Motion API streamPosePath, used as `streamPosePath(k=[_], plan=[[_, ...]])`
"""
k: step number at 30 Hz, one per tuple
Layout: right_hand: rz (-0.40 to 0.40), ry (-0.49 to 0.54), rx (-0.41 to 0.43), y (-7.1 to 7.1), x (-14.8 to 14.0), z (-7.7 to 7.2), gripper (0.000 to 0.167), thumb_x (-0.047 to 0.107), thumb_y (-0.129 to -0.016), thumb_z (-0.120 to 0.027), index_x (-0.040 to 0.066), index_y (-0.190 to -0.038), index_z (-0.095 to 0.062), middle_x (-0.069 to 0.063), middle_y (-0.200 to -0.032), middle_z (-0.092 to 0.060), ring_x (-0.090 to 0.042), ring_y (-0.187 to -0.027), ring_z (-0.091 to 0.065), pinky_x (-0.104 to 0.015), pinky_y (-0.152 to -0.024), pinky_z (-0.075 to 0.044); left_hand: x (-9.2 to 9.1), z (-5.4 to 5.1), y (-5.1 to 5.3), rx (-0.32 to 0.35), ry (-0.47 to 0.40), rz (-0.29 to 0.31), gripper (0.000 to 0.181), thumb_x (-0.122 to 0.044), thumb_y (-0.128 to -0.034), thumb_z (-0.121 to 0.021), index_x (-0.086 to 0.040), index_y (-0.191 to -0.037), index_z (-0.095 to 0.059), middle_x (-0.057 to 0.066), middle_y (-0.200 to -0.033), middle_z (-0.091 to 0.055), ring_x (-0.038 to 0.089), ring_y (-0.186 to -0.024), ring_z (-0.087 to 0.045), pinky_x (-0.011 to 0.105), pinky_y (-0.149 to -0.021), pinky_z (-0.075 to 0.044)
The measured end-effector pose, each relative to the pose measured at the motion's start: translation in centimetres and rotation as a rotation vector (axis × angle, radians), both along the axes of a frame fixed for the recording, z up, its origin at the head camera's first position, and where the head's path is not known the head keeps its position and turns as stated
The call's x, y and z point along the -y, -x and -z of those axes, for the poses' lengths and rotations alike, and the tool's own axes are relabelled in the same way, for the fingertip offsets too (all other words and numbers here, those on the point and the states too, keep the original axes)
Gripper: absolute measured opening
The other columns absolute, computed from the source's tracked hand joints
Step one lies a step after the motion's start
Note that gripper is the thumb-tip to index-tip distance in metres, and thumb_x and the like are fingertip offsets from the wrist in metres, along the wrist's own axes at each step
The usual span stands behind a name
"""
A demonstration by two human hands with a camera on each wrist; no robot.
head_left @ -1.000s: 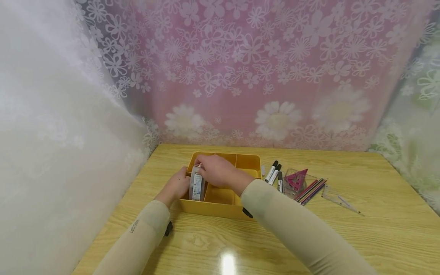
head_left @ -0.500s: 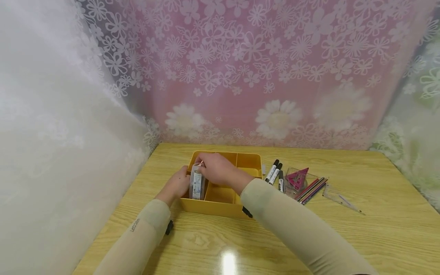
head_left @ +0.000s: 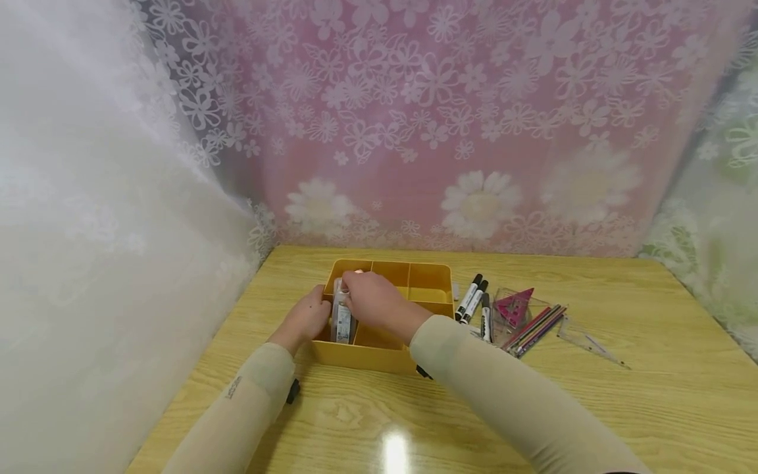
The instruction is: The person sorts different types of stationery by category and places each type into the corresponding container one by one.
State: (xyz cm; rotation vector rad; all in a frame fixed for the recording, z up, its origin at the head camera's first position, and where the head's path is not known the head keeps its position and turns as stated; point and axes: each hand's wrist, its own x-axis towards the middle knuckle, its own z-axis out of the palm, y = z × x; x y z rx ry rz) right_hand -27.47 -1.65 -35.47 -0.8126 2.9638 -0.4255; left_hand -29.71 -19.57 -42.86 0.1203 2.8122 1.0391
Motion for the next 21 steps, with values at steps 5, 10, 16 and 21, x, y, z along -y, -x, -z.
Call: streamPosePath(k=[5,10,16,21], plan=[[0.026,-0.031,-0.044,0.2,-0.2,0.0,0.028,0.025,-0.101,-0.062,0.011,-0.126,-0.062,-0.003,-0.114,-0.066,-0.017,-0.095,-0.063,-0.032,-0.086,-0.055,0.0,0.0,-0.1,-0.01,0.002,0.012,0.052,-0.022,-0.1046,-0.031,0.0,-0.151,-0.036,0.021,-0.146,-0.05,0.037,-0.137,-0.045,0.055,-0.114,-0.032],[0.029,-0.013,-0.061,0.2,-1.0,-0.2,0.036,0.028,-0.1,-0.064,0.015,-0.134,-0.06,-0.003,-0.129,-0.059,-0.016,-0.091,-0.062,-0.031,-0.075,-0.055,0.1,-0.2,-0.1,-0.014,0.016,0.012,0.053,-0.023,-0.1052,-0.031,0.001,-0.152,-0.034,0.022,-0.148,-0.048,0.037,-0.139,-0.043,0.055,-0.115,-0.031],[0.056,0.008,-0.052,0.2,-3.2,-1.1,0.03,0.024,-0.1,-0.057,0.018,-0.129,-0.063,0.001,-0.124,-0.061,-0.014,-0.078,-0.058,-0.03,-0.065,-0.051,-0.1,-0.3,-0.1,0.011,-0.009,-0.009,0.053,-0.024,-0.1057,-0.031,-0.001,-0.153,-0.034,0.02,-0.15,-0.047,0.037,-0.14,-0.041,0.056,-0.115,-0.03],[0.101,-0.011,-0.024,0.6,-6.1,-1.4,0.03,0.023,-0.099,-0.056,0.017,-0.128,-0.063,0.002,-0.121,-0.063,-0.015,-0.087,-0.059,-0.035,-0.074,-0.053,-0.1,-0.1,-0.2,0.038,-0.028,-0.028,0.052,-0.024,-0.1055,-0.032,-0.002,-0.153,-0.035,0.02,-0.15,-0.046,0.037,-0.141,-0.04,0.057,-0.116,-0.029]])
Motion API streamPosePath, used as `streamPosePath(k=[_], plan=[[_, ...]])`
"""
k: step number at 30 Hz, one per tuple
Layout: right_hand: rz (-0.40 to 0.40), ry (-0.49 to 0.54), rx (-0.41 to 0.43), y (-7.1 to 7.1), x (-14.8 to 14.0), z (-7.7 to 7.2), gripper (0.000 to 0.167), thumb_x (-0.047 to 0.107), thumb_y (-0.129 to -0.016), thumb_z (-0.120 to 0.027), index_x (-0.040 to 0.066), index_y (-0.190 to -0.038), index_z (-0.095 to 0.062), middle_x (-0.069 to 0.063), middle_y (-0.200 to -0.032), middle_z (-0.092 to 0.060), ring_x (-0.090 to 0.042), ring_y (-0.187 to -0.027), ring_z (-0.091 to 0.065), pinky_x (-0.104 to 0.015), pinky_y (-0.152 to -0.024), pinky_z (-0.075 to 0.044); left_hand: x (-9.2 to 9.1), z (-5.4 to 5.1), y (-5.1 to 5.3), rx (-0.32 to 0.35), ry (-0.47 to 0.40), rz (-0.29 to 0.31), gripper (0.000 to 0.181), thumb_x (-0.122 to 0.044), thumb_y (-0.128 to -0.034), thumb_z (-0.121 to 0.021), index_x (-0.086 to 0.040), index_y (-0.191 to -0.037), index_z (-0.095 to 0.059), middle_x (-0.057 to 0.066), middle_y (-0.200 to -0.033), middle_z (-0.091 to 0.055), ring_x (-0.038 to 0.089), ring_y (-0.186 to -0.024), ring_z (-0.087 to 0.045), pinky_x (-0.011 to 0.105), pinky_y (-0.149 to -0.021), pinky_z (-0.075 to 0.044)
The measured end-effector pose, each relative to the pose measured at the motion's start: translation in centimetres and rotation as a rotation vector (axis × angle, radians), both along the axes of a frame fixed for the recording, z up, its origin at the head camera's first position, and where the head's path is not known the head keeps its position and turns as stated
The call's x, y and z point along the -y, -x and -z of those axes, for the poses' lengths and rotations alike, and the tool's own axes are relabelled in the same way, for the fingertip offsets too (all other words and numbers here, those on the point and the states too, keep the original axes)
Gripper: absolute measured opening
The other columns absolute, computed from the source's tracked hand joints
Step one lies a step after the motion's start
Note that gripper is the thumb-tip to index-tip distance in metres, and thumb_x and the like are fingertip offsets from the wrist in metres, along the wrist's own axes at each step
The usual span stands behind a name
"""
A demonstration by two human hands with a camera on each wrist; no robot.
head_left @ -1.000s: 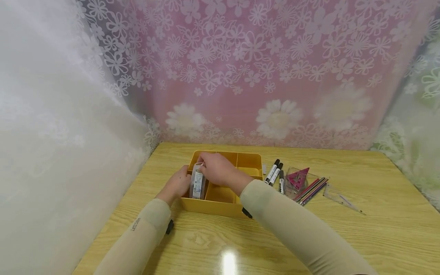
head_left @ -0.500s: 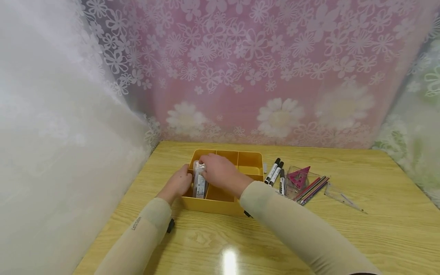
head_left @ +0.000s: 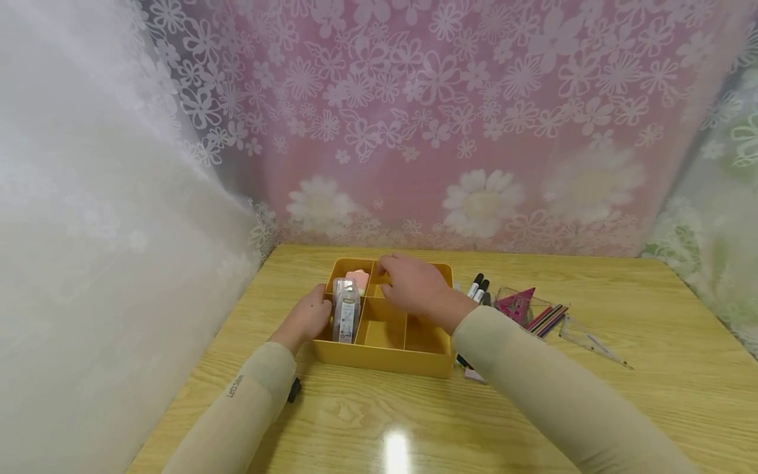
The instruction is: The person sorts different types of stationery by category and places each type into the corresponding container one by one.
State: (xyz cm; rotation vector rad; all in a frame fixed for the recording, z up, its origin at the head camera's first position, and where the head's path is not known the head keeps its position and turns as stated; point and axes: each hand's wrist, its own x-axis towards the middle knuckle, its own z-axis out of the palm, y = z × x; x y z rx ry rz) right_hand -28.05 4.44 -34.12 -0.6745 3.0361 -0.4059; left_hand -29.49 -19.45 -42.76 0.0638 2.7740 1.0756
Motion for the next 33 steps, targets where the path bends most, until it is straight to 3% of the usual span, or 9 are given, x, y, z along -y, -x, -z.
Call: streamPosePath(k=[10,16,23,33], plan=[[0.059,0.107,0.094,1.5,-6.6,0.5,0.033,0.022,-0.1,-0.055,0.009,-0.131,-0.06,-0.012,-0.125,-0.062,-0.022,-0.088,-0.062,-0.04,-0.073,-0.052,0.4,0.2,-0.2,0.024,-0.001,-0.016,0.052,-0.023,-0.105,-0.032,-0.003,-0.153,-0.033,0.019,-0.149,-0.047,0.036,-0.14,-0.041,0.057,-0.115,-0.029],[0.093,0.169,0.081,2.3,-9.9,1.0,0.034,0.02,-0.1,-0.055,0.003,-0.13,-0.059,-0.016,-0.121,-0.059,-0.031,-0.099,-0.06,-0.049,-0.084,-0.052,0.5,0.3,0.0,0.029,-0.007,-0.017,0.052,-0.024,-0.1054,-0.032,-0.004,-0.153,-0.033,0.018,-0.149,-0.047,0.035,-0.14,-0.042,0.058,-0.115,-0.029],[0.169,0.148,0.046,3.3,-13.1,2.2,0.031,0.019,-0.1,-0.055,0.003,-0.126,-0.06,-0.017,-0.117,-0.061,-0.034,-0.1,-0.06,-0.053,-0.083,-0.052,0.3,-0.1,0.1,0.015,-0.003,-0.007,0.053,-0.025,-0.1054,-0.031,-0.004,-0.154,-0.032,0.018,-0.151,-0.046,0.036,-0.141,-0.04,0.057,-0.116,-0.028],[0.219,0.121,0.12,4.0,-16.1,3.8,0.033,0.014,-0.098,-0.052,-0.001,-0.127,-0.058,-0.021,-0.117,-0.062,-0.033,-0.096,-0.061,-0.048,-0.076,-0.054,-0.1,-0.1,0.0,0.02,-0.006,-0.009,0.054,-0.025,-0.1057,-0.031,-0.004,-0.155,-0.032,0.019,-0.152,-0.045,0.037,-0.142,-0.038,0.058,-0.116,-0.027]])
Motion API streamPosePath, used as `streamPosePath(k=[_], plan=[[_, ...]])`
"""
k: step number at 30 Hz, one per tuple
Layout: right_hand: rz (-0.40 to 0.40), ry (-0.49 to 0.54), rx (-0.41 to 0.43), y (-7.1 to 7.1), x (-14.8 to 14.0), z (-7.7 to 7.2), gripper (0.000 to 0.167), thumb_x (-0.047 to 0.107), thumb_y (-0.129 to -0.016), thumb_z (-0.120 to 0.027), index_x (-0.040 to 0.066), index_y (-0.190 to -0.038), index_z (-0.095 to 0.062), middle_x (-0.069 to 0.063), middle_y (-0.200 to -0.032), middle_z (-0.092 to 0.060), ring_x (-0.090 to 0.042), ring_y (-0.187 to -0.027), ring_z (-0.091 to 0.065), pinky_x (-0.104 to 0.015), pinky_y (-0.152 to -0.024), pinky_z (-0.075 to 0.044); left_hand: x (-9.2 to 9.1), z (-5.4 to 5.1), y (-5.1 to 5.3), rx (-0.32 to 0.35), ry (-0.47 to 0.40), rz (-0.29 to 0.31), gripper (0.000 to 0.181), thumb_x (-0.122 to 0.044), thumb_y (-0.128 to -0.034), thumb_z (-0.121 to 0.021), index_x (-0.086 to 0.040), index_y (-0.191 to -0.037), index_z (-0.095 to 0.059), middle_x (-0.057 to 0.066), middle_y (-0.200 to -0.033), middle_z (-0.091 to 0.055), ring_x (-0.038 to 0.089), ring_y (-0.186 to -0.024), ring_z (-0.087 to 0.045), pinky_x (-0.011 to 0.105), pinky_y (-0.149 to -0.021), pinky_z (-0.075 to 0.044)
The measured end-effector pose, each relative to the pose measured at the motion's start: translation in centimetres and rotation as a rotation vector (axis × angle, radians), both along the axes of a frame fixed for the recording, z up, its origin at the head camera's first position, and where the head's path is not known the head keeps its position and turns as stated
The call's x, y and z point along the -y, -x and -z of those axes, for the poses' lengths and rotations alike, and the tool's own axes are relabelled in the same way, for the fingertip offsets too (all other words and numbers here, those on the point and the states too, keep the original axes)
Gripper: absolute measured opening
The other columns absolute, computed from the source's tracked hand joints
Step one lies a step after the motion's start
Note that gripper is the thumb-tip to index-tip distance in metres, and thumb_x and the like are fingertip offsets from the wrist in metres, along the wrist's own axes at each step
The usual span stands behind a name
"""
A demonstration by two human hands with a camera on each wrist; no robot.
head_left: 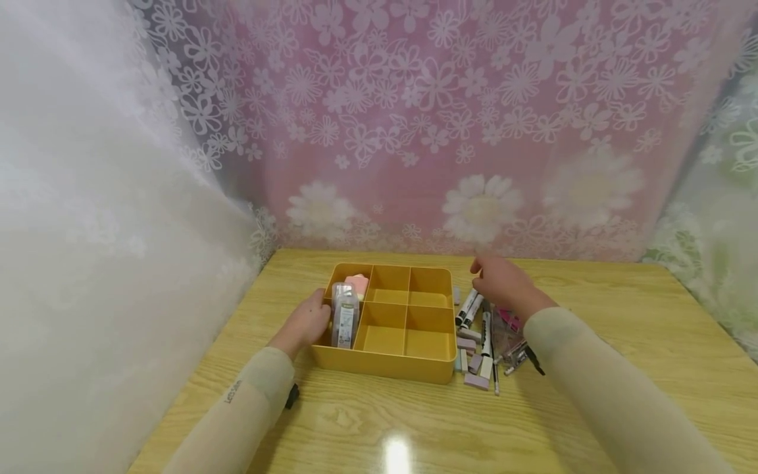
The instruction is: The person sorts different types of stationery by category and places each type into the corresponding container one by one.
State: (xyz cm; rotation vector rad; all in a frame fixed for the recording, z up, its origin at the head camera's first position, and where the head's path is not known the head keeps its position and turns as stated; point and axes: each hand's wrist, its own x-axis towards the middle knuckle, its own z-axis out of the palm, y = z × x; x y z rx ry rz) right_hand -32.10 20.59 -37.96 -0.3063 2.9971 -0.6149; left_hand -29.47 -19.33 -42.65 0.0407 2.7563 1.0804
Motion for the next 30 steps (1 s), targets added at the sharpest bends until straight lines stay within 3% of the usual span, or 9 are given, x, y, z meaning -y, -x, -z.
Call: streamPosePath(k=[7,13,20,25,30], plan=[[0.051,-0.079,0.085,0.0,-1.5,1.1,0.039,0.021,-0.097,-0.057,-0.003,-0.129,-0.058,-0.021,-0.116,-0.064,-0.027,-0.08,-0.06,-0.044,-0.069,-0.053,0.0,0.0,0.0,-0.014,0.005,0.006,0.053,-0.025,-0.1054,-0.032,-0.004,-0.154,-0.033,0.018,-0.15,-0.047,0.037,-0.141,-0.041,0.057,-0.115,-0.028],[0.039,-0.145,0.143,-0.1,-2.1,2.0,0.044,0.028,-0.097,-0.061,-0.005,-0.126,-0.058,-0.019,-0.108,-0.065,-0.027,-0.082,-0.06,-0.048,-0.072,-0.053,0.0,0.1,0.1,0.0,-0.007,0.007,0.052,-0.025,-0.1058,-0.031,-0.005,-0.154,-0.033,0.016,-0.15,-0.047,0.035,-0.14,-0.042,0.058,-0.115,-0.029],[0.043,-0.168,0.194,-0.2,-2.3,3.1,0.054,0.034,-0.098,-0.06,-0.008,-0.132,-0.054,-0.024,-0.117,-0.063,-0.035,-0.095,-0.063,-0.054,-0.078,-0.053,-0.1,0.2,0.0,-0.014,-0.007,0.002,0.051,-0.024,-0.1049,-0.031,-0.004,-0.152,-0.035,0.016,-0.148,-0.049,0.034,-0.139,-0.043,0.057,-0.115,-0.03],[0.066,-0.167,0.198,-0.2,-2.2,3.7,0.059,0.036,-0.095,-0.065,-0.008,-0.133,-0.052,-0.026,-0.122,-0.062,-0.04,-0.103,-0.063,-0.057,-0.083,-0.052,-0.1,0.2,0.0,-0.009,-0.008,0.0,0.052,-0.025,-0.1052,-0.032,-0.004,-0.153,-0.034,0.016,-0.149,-0.048,0.034,-0.14,-0.042,0.057,-0.115,-0.029],[0.072,-0.162,0.183,-0.3,-2.3,4.1,0.056,0.032,-0.095,-0.065,-0.009,-0.131,-0.053,-0.025,-0.12,-0.062,-0.039,-0.1,-0.063,-0.057,-0.082,-0.053,-0.1,0.3,0.1,0.001,-0.007,-0.007,0.053,-0.026,-0.1053,-0.032,-0.005,-0.154,-0.033,0.016,-0.152,-0.046,0.034,-0.142,-0.04,0.057,-0.116,-0.028]])
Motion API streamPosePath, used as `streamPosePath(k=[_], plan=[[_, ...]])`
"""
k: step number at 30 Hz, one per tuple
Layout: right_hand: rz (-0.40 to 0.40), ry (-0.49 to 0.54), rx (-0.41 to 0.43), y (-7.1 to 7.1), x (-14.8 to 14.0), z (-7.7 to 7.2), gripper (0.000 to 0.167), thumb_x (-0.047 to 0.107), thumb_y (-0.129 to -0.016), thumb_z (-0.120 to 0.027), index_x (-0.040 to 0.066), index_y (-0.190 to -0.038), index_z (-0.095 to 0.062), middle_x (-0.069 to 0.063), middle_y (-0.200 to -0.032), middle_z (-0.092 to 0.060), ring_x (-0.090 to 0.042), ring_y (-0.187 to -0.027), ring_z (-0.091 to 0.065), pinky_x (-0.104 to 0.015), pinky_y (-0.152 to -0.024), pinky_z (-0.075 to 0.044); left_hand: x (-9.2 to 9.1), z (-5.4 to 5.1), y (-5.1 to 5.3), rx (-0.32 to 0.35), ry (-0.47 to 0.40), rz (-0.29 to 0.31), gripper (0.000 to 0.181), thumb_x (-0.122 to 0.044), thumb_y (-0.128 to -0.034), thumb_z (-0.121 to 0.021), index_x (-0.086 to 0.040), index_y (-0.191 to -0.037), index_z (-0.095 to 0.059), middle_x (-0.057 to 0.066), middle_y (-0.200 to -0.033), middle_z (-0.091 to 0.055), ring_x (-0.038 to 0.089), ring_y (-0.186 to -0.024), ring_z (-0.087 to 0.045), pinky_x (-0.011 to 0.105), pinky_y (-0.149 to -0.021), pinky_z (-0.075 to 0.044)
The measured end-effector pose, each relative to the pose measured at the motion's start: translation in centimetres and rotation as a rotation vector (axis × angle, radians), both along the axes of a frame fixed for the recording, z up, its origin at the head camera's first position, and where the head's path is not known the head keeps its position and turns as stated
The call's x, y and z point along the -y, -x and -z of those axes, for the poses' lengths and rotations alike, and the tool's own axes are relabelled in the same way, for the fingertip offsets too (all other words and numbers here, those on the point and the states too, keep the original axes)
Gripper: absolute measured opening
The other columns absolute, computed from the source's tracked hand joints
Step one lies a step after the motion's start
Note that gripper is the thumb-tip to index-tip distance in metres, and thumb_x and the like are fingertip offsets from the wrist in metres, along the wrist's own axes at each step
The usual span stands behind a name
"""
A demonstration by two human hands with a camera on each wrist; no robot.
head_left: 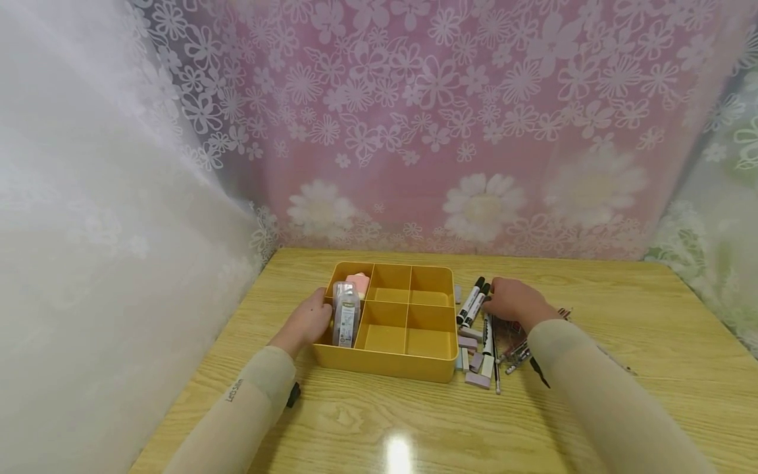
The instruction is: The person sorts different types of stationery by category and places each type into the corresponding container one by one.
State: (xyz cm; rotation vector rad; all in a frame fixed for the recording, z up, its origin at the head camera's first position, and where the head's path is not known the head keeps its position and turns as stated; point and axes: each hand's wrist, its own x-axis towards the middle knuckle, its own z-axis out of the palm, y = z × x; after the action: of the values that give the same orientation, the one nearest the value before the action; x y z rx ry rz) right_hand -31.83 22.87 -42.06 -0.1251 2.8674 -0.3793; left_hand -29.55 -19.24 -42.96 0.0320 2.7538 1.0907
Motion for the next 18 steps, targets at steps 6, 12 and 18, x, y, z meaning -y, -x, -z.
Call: streamPosePath(k=[6,12,18], plan=[[0.006,0.024,0.009,-0.2,0.1,0.0,0.048,0.03,-0.095,-0.064,-0.006,-0.126,-0.058,-0.02,-0.111,-0.065,-0.031,-0.089,-0.063,-0.051,-0.075,-0.053,0.0,0.0,-0.1,-0.009,-0.005,0.001,0.053,-0.026,-0.1049,-0.031,-0.005,-0.154,-0.034,0.016,-0.151,-0.047,0.035,-0.141,-0.04,0.057,-0.116,-0.027],[0.003,0.059,-0.004,-0.1,-0.4,0.2,0.042,0.028,-0.096,-0.064,-0.003,-0.123,-0.061,-0.016,-0.106,-0.066,-0.026,-0.083,-0.062,-0.047,-0.071,-0.053,0.0,0.0,0.0,-0.002,-0.014,0.0,0.054,-0.026,-0.1049,-0.031,-0.006,-0.155,-0.033,0.016,-0.152,-0.045,0.035,-0.142,-0.039,0.057,-0.116,-0.027],[-0.022,0.141,-0.02,-0.3,-1.1,-0.2,0.037,0.017,-0.099,-0.051,-0.003,-0.128,-0.058,-0.022,-0.12,-0.062,-0.024,-0.073,-0.059,-0.041,-0.063,-0.048,0.1,0.1,-0.1,-0.001,-0.017,-0.003,0.054,-0.026,-0.1048,-0.032,-0.006,-0.155,-0.033,0.016,-0.152,-0.046,0.035,-0.142,-0.039,0.057,-0.116,-0.028]])
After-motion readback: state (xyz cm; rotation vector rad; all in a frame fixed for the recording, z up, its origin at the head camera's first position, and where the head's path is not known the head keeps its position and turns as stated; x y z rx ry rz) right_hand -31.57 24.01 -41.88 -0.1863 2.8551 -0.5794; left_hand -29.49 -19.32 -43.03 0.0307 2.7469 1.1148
